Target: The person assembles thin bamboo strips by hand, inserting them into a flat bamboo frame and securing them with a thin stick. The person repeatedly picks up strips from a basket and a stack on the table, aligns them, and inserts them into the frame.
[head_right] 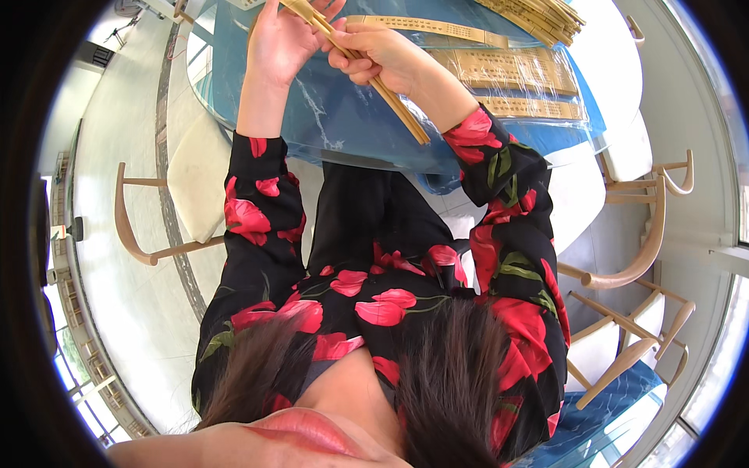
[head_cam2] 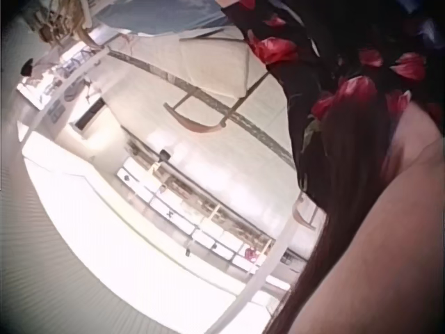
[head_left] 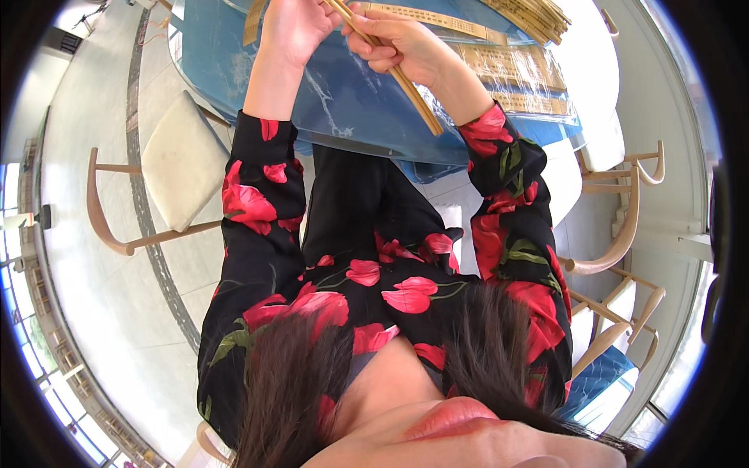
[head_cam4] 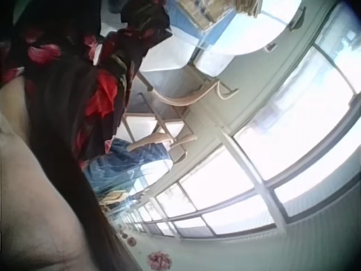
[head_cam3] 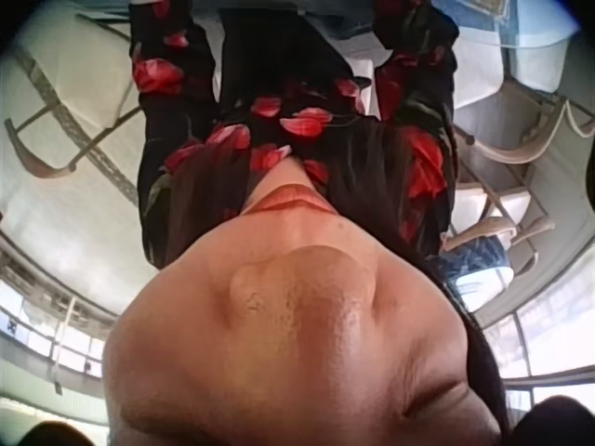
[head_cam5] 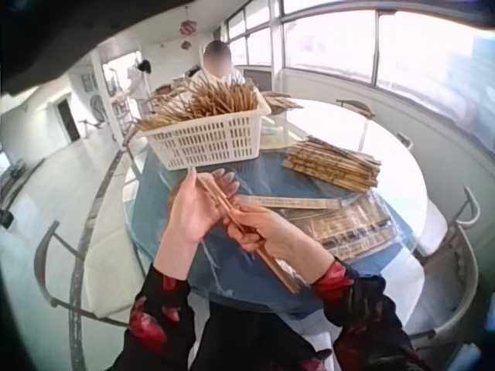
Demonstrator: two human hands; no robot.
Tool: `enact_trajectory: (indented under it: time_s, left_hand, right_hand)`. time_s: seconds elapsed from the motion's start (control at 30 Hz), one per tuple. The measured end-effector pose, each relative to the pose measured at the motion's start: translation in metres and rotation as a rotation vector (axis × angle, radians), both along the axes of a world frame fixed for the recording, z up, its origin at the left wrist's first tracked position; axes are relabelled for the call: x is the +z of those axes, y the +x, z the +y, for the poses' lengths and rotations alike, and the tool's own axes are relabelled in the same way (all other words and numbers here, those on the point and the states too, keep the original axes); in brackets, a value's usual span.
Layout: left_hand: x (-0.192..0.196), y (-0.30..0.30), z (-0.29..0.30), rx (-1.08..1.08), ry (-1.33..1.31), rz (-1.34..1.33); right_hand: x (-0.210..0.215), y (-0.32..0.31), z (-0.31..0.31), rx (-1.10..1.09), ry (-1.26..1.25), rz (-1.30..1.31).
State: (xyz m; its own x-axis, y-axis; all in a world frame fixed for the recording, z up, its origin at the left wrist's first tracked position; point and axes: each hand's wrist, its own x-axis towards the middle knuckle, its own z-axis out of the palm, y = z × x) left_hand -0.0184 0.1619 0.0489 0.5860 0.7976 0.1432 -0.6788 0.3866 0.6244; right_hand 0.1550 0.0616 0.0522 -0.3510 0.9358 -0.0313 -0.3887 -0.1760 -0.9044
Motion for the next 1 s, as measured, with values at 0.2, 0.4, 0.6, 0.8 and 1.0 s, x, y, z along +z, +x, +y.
enact_trajectory:
  time_s: [0.2, 0.4, 0.6, 0.8, 1.0]
  left_hand:
    - [-0.032, 0.002, 0.016, 0.115, -0.034, -0.239]
    - [0.022, 0.021, -0.076, 0.178, 0.021, 0.022]
    - [0.024, -0.010, -0.072, 0.292, 0.066, 0.048]
    - [0.018, -0.050, -0.033, 0.289, 0.067, -0.067]
    - [0.020, -0.008, -0.104, 0.205, 0.029, 0.014]
  right_hand:
    - [0.010, -0.018, -0.031, 0.006, -0.108, -0.026]
    - [-0.002, -0.040, -0.060, -0.144, -0.085, 0.074]
    - [-0.008, -0.052, -0.104, -0.006, -0.092, -0.051]
    - [-0.035, -0.041, -0.165, 0.036, -0.126, -0.208]
    - [-0.040, -0.059, -0.160, -0.107, -0.065, -0.109]
